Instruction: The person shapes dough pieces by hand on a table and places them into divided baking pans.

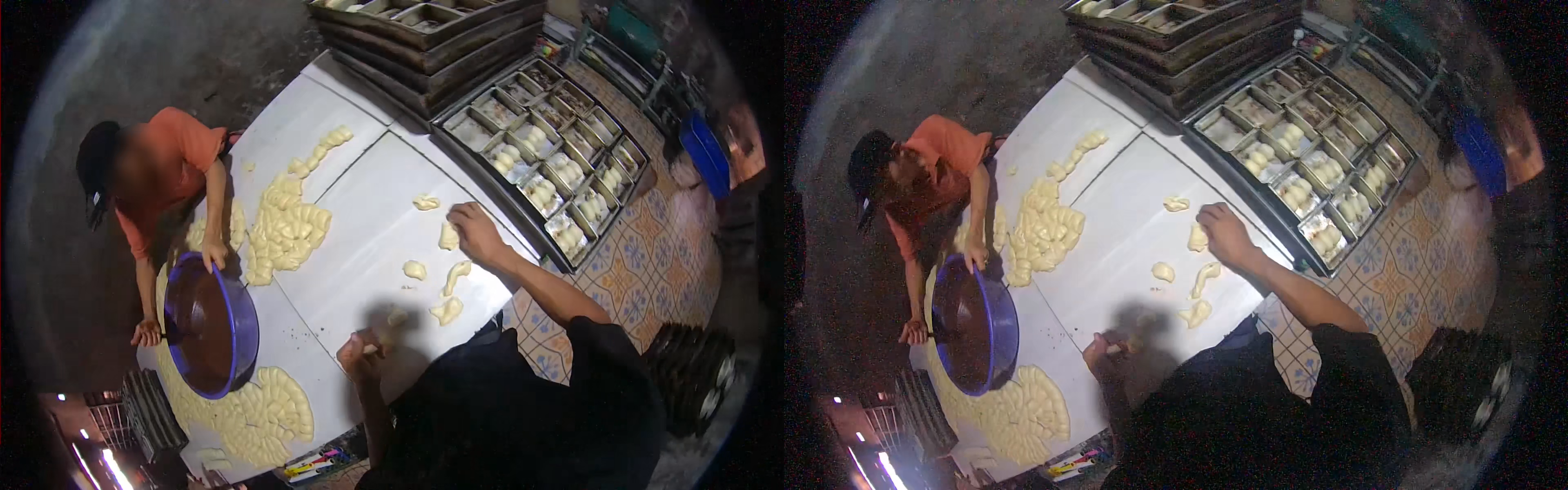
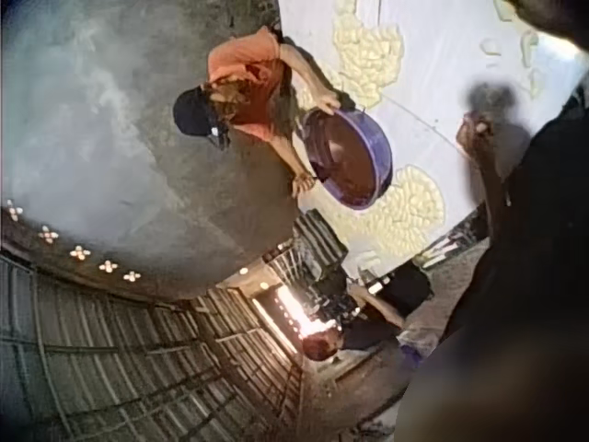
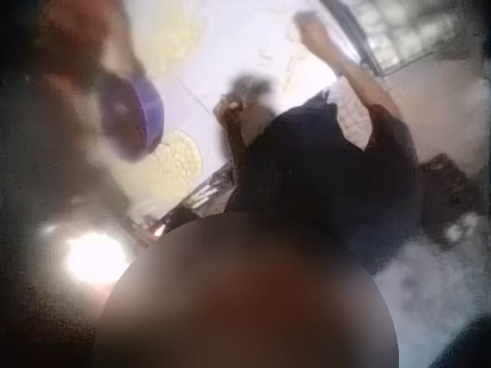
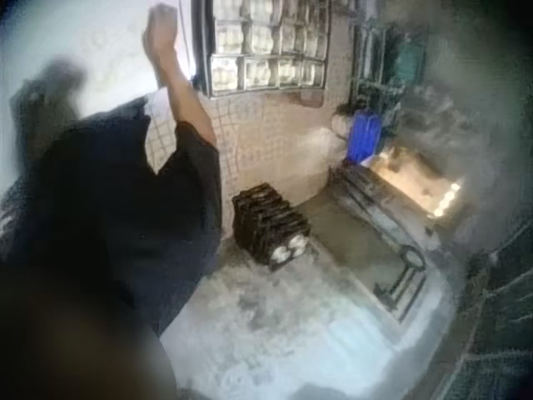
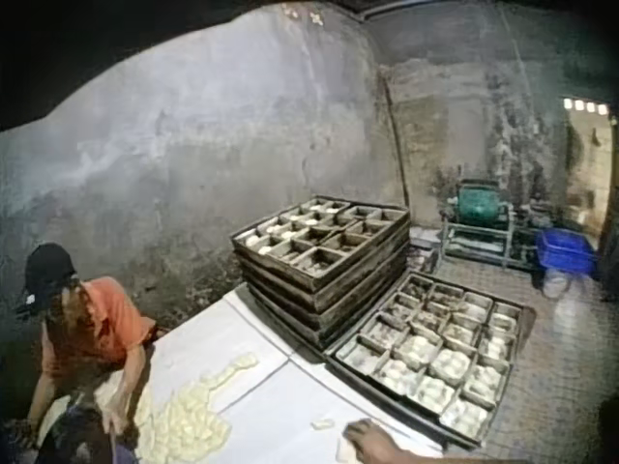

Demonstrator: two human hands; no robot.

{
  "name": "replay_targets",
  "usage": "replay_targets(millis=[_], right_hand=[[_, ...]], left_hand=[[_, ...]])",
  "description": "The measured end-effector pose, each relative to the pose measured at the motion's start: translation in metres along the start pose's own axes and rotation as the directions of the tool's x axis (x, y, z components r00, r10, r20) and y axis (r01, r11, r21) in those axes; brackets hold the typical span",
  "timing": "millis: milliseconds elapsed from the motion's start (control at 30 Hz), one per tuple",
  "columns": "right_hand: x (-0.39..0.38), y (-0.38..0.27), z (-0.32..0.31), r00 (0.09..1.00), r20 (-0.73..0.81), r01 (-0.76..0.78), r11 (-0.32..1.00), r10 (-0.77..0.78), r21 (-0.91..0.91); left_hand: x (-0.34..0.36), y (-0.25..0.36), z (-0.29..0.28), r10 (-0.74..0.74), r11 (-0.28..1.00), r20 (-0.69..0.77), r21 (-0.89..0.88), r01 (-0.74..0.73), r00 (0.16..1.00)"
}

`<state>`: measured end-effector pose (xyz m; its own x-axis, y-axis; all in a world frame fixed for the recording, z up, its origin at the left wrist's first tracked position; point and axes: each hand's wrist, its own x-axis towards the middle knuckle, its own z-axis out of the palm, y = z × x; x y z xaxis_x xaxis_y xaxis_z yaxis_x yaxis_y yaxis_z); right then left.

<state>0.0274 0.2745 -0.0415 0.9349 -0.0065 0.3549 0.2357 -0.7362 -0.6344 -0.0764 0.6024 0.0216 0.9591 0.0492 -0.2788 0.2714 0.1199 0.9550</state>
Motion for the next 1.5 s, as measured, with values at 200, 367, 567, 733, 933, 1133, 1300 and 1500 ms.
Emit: replay_targets(millis=[200, 367, 567, 733, 933, 1133, 1300, 1500], right_hand=[[0.004, -0.01, -0.059, 0.912, 0.237, -0.411, 0.739, 0.336, 0.533], [-0.015, -0.006, -0.096, 0.76, 0.57, -0.647, 0.281, 0.311, 0.709], [0.002, -0.032, -0.062, 0.955, 0.18, -0.224, 0.971, 0.237, -0.088], [0.066, -0.026, 0.007, 0.996, 0.04, 0.075, 0.997, -0.076, 0.033], [0.07, -0.024, 0.014, 0.909, 0.391, -0.299, 0.875, 0.142, 0.379], [0.044, -0.073, -0.023, 0.758, 0.651, -0.603, 0.339, -0.041, 0.723], [-0.001, -0.12, -0.026, 0.827, 0.56, -0.517, 0.334, -0.041, 0.788], [-0.028, -0.114, -0.038, 0.803, 0.582, -0.596, 0.218, 0.128, 0.773]], left_hand=[[-0.001, -0.03, -0.014, 0.171, 0.973, -0.255, -0.11, -0.204, 0.952], [-0.004, -0.057, -0.033, -0.082, 0.905, -0.343, -0.418, -0.074, 0.936], [0.018, 0.023, 0.029, 0.128, 0.985, -0.282, -0.079, -0.156, 0.951], [0.047, 0.002, 0.019, 0.515, 0.857, -0.164, 0.118, -0.502, 0.841], [0.019, -0.003, -0.004, 0.107, 0.994, -0.242, 0.004, -0.109, 0.964], [-0.001, -0.009, 0.008, 0.349, 0.932, -0.071, 0.129, -0.338, 0.935], [-0.003, 0.003, 0.051, 0.062, 0.997, 0.263, 0.023, -0.071, 0.963], [-0.007, 0.023, 0.07, -0.053, 0.82, 0.278, -0.536, 0.201, 0.959]])
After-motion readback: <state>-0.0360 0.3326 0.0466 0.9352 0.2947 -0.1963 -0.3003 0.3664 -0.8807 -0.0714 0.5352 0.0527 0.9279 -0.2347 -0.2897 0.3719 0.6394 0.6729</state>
